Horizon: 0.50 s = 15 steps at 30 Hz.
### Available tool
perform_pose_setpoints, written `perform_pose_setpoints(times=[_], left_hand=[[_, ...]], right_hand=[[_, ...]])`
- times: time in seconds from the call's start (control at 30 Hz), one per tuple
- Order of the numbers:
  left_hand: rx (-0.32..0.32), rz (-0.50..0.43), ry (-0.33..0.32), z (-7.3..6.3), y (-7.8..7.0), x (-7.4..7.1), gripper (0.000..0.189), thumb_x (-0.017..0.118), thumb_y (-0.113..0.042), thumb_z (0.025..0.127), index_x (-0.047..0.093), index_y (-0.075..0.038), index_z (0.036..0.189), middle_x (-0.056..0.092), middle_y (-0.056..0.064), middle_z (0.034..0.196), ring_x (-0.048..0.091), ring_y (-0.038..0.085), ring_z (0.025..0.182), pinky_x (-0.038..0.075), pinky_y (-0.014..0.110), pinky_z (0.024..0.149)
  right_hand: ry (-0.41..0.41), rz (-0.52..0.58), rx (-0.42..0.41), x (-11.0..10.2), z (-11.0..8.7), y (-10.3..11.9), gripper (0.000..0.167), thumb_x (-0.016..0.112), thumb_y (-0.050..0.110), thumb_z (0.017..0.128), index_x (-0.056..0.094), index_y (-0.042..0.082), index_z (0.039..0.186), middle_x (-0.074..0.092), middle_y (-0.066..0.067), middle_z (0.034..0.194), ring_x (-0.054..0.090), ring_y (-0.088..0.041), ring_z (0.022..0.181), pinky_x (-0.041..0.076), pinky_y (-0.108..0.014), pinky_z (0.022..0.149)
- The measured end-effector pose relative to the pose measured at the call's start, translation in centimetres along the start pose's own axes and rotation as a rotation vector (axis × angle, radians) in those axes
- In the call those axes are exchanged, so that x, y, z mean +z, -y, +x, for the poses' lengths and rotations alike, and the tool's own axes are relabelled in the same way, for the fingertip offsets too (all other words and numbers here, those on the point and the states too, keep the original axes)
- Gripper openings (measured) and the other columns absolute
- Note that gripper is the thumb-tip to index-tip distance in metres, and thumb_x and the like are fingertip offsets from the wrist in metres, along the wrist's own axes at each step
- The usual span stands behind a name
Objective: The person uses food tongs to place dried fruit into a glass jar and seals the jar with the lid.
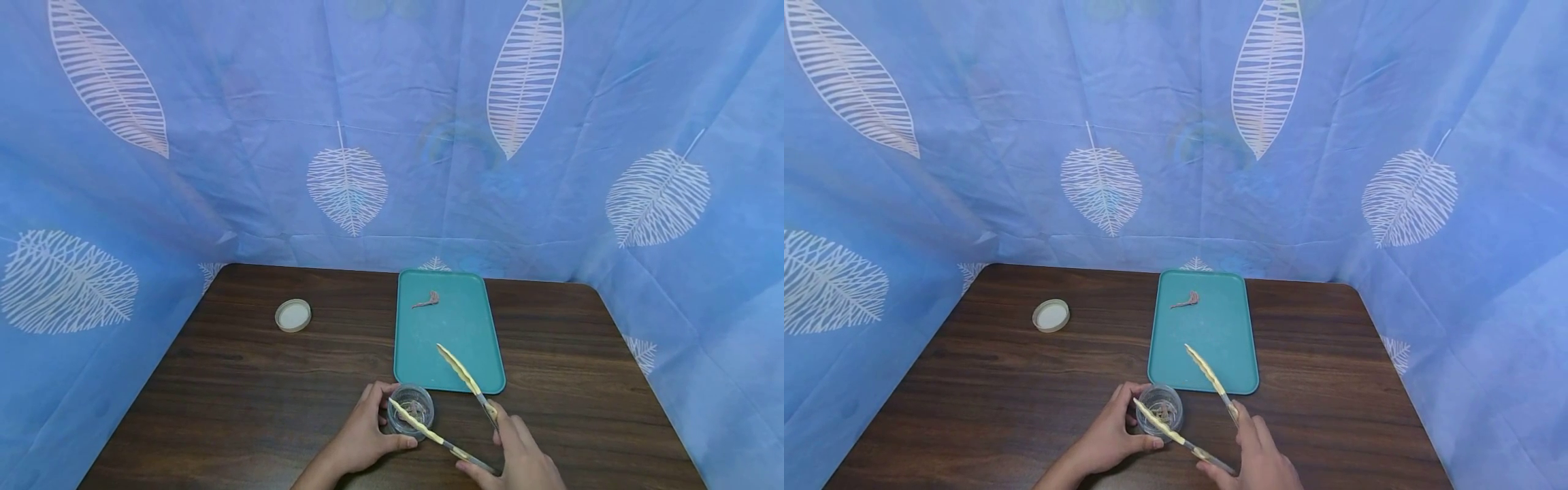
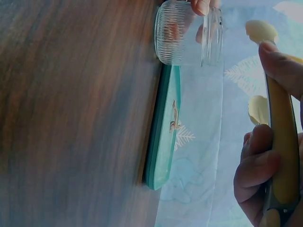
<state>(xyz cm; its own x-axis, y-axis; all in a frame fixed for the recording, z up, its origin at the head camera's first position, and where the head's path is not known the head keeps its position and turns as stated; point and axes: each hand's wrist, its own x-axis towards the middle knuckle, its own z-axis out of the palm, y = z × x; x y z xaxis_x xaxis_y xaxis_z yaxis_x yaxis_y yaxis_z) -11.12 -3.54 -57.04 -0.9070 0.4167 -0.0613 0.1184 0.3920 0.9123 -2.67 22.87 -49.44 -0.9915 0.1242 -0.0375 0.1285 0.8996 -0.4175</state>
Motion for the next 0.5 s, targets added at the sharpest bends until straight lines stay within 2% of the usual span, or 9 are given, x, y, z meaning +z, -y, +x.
perform_pose_setpoints(times=[0.1,0.2,0.5], left_hand=[[0.011,0.002,-0.010,-0.1,0.0,0.0,0.081,0.098,-0.038,0.081,0.052,-0.018,0.146,0.054,0.001,0.125,0.050,0.006,0.104,0.048,0.020,0.088],[0.013,-0.001,-0.016,-0.2,0.0,0.0,0.080,0.098,-0.038,0.081,0.053,-0.018,0.143,0.054,0.002,0.124,0.050,0.006,0.104,0.049,0.020,0.087],[-0.001,-0.007,-0.002,-0.1,-0.1,-0.1,0.085,0.097,-0.042,0.082,0.050,-0.021,0.150,0.054,0.002,0.129,0.050,0.007,0.106,0.049,0.021,0.089]], right_hand=[[0.037,0.022,0.046,0.1,0.4,0.1,0.111,0.098,0.060,0.070,0.054,0.004,0.154,0.060,0.000,0.101,0.052,-0.011,0.070,0.043,-0.030,0.058],[0.028,0.040,0.072,0.1,0.6,0.1,0.110,0.098,0.060,0.070,0.054,0.001,0.153,0.063,-0.004,0.104,0.056,-0.013,0.072,0.045,-0.031,0.059],[0.050,0.033,0.081,-0.5,1.7,-0.1,0.117,0.099,0.054,0.073,0.044,-0.002,0.160,0.064,-0.013,0.109,0.067,-0.019,0.082,0.051,-0.037,0.060]])
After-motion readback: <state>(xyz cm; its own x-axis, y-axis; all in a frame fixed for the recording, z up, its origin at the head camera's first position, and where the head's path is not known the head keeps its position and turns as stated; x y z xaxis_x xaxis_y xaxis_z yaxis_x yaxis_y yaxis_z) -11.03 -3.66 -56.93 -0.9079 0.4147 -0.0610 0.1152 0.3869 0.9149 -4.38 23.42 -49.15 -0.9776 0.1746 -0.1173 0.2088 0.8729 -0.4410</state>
